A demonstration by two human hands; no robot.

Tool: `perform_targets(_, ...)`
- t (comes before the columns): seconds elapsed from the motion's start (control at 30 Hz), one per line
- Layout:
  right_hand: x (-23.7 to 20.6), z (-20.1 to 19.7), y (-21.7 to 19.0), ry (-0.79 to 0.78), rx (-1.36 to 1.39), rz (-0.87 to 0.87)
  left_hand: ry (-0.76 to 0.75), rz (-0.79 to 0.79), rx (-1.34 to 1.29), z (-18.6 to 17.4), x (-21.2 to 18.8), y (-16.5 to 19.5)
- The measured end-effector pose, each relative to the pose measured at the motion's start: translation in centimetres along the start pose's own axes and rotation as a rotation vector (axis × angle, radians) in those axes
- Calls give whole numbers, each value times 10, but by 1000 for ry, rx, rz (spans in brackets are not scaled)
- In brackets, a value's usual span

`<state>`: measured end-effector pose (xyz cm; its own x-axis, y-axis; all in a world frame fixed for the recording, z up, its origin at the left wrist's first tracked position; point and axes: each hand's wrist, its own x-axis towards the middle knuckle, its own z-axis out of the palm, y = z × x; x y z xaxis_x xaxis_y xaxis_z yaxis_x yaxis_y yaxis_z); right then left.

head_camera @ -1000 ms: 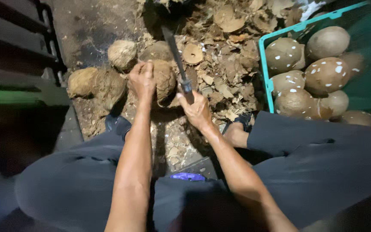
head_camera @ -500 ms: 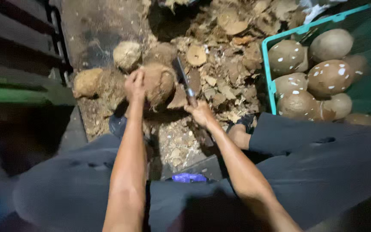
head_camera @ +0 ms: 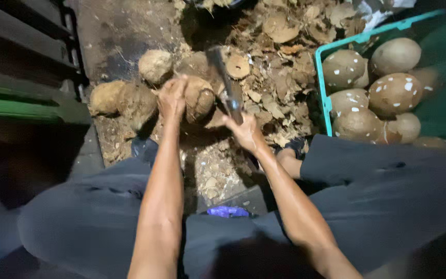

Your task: The person sits on the ground and uses a machete to chop the fibrous husk off coconuts, rotating each coconut to strip the husk, then places the trimmed coconuts into a green plastic crate beside them. Discarded husk and debris pile on the ground around the work area.

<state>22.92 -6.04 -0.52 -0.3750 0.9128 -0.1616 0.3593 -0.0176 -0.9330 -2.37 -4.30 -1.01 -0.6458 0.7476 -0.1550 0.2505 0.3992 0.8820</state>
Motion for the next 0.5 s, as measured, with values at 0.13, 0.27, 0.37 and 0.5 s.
perform_targets(0.13,0,-5,-9,77,66,12,39,-83,41,4,10,7)
perform_targets(0.27,-2,10,-5,-30,152,63,53,-93,7,6,11,5)
perform_targets(0.37,-4,9,-5,-160,81,269,84,-79,44,7,7,3)
perform_targets(0.5,-3,-3,-11,-12,175,-9,65,-128,50,7,5,4)
